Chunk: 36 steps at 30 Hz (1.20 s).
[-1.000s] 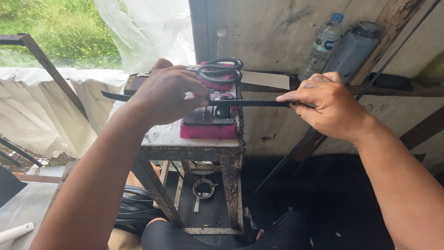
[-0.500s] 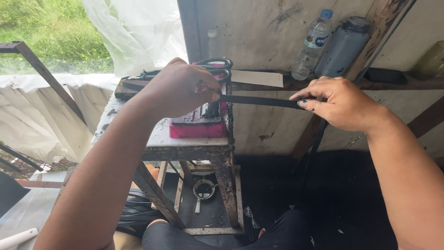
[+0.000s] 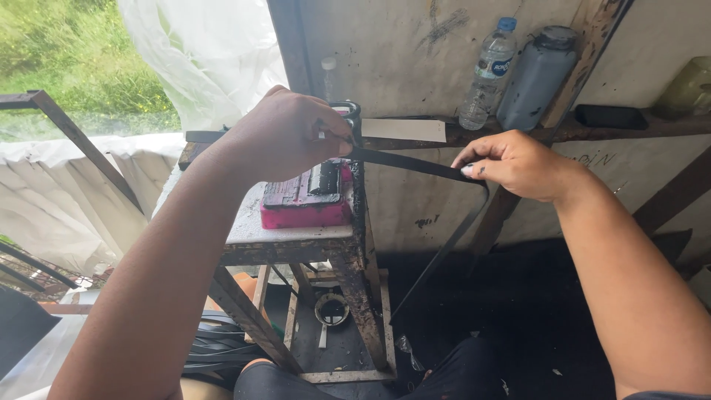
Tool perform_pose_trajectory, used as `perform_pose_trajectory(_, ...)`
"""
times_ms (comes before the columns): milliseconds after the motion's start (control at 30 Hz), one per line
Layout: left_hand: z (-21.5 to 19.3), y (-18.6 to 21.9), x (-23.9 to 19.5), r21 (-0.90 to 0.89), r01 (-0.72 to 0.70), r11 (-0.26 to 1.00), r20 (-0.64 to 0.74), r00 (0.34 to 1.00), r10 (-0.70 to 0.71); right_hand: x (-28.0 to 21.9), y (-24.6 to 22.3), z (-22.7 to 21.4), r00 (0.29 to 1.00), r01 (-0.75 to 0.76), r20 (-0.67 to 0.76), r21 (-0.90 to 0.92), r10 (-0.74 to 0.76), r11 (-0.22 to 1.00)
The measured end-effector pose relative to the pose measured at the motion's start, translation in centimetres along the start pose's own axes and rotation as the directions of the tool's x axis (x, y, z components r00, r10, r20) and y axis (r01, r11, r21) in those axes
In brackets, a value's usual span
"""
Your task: Applying edge paint to long leather straps using a manual roller applicator and hanging them on a rack to dry.
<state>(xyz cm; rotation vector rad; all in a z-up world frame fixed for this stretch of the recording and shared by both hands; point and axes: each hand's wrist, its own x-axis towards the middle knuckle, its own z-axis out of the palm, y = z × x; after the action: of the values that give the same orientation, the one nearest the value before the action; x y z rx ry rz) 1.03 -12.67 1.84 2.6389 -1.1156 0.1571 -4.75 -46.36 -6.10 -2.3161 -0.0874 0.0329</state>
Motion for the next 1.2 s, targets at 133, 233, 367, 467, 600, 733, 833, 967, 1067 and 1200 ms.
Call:
perform_pose_trajectory(133, -0.2, 1.2, -0.2, -0.06, 0.031, 0.998, -0.065, 0.997, -0.035, 2.6, 3.3, 0.5, 0.958, 0.285, -0.062, 0.129, -0.279, 0.95)
perform_pose_trajectory(233, 0.1, 1.0, 0.2, -0.086, 0.005, 0.996, -0.07, 0.997, -0.011, 1.6, -1.4, 1.3, 0.934, 0.345, -0.012, 0.28, -0.356, 0.896)
perform_pose_trajectory(367, 0.3, 1.5, 0.4, -0.107, -0.025, 0.994, -0.071, 0.997, 0.017, 2.0, -3.9, 2.3, 0.899, 0.406, 0.019, 0.337, -0.437, 0.849)
perform_pose_trajectory(467, 0.1, 1.7, 0.0, -0.121, -0.044, 0.992, -0.083, 0.996, 0.034, 3.2, -4.2, 2.4, 0.881, 0.447, 0.018, 0.296, -0.473, 0.844)
perform_pose_trajectory(600, -0.6, 0.9, -1.0, -0.206, 0.05, 0.977, -0.034, 0.998, -0.058, 2.9, -5.2, 2.2, 0.89, 0.443, 0.036, 0.173, -0.455, 0.88)
perform_pose_trajectory(733, -2.2, 0.1, -3.4, -0.271, 0.221, 0.937, 0.013, 0.974, -0.227, 1.9, -6.3, 2.8, 0.922, 0.38, 0.031, 0.113, -0.385, 0.918)
perform_pose_trajectory(833, -3.0, -2.8, -5.3, -0.215, 0.287, 0.933, 0.031, 0.957, -0.288, 0.9, -7.6, 3.5, 0.95, 0.312, 0.023, -0.019, -0.312, 0.95)
perform_pose_trajectory(967, -4.1, -4.9, -7.3, 0.023, 0.4, 0.916, 0.014, 0.916, -0.401, 1.1, -8.2, 4.5, 0.952, 0.3, 0.001, -0.214, -0.307, 0.93)
perform_pose_trajectory(1067, -4.2, -6.1, -8.9, -0.091, 0.484, 0.87, -0.037, 0.872, -0.489, 2.0, -6.9, 5.2, 0.879, 0.453, -0.012, -0.286, -0.476, 0.844)
perform_pose_trajectory(1200, -3.7, -8.3, -10.4, -0.116, 0.505, 0.855, -0.108, 0.85, -0.516, 2.5, -6.5, 5.8, 0.787, 0.571, -0.022, -0.355, -0.617, 0.74)
